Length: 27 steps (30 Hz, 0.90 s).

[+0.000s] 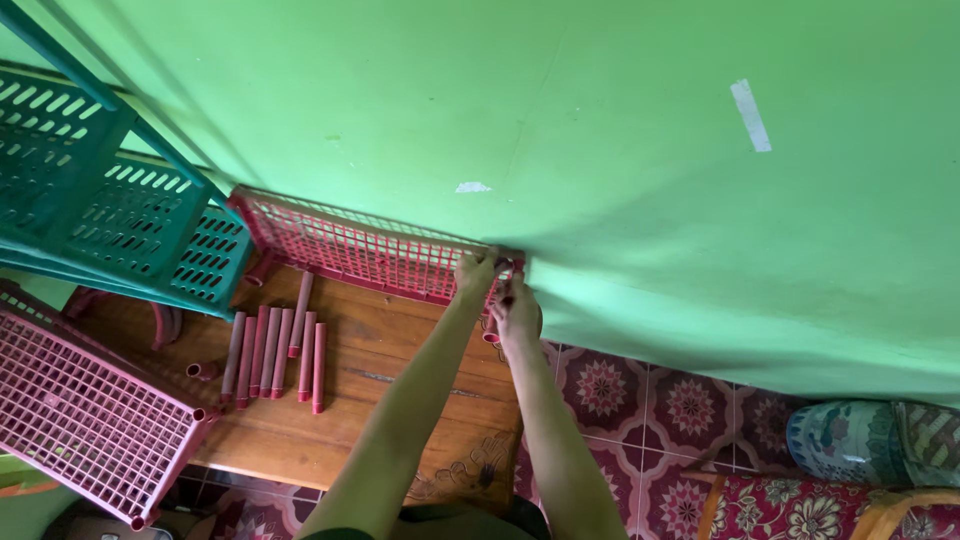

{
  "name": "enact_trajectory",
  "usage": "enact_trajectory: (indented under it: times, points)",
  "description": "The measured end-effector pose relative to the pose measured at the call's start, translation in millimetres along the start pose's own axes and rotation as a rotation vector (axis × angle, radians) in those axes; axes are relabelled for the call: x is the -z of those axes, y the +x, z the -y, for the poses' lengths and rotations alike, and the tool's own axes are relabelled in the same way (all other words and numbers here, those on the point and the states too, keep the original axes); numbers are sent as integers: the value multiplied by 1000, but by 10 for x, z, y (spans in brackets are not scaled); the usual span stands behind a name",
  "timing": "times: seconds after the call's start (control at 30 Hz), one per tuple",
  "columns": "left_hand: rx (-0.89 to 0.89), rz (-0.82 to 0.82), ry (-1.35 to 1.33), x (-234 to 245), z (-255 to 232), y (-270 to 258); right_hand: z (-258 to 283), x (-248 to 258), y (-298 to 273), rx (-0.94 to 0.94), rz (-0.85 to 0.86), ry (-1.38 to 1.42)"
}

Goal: The person disassembles a pink plastic shelving unit by removing curved and straight rods from the grid panels. The person places the removed rods on a wooden table and sets the grid panels aside.

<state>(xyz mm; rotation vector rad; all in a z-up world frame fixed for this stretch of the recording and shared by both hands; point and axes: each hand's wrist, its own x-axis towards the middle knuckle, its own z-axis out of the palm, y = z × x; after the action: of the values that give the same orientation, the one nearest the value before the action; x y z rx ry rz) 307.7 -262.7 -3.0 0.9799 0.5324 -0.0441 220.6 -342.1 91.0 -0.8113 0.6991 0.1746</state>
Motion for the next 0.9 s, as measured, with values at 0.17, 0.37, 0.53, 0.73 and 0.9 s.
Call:
enact_trajectory:
  times: [0.17,0.37,0.53,0.73,0.9]
  points:
    - [48,8,161,13,-61,102,-236,95,-334,222,227,-362]
    - [68,144,248,66,-211,-202,-320,390,-529,251,269,-462]
    - [69,291,399,137,-294,-816,-164,604,-655,276,181,-675]
    - [-16,402,330,400,-398,-1769,-133,999,-733,354,276,-658]
    - [-275,411,432,594,-560,-2460,-300,1153,-716,466,407,-693]
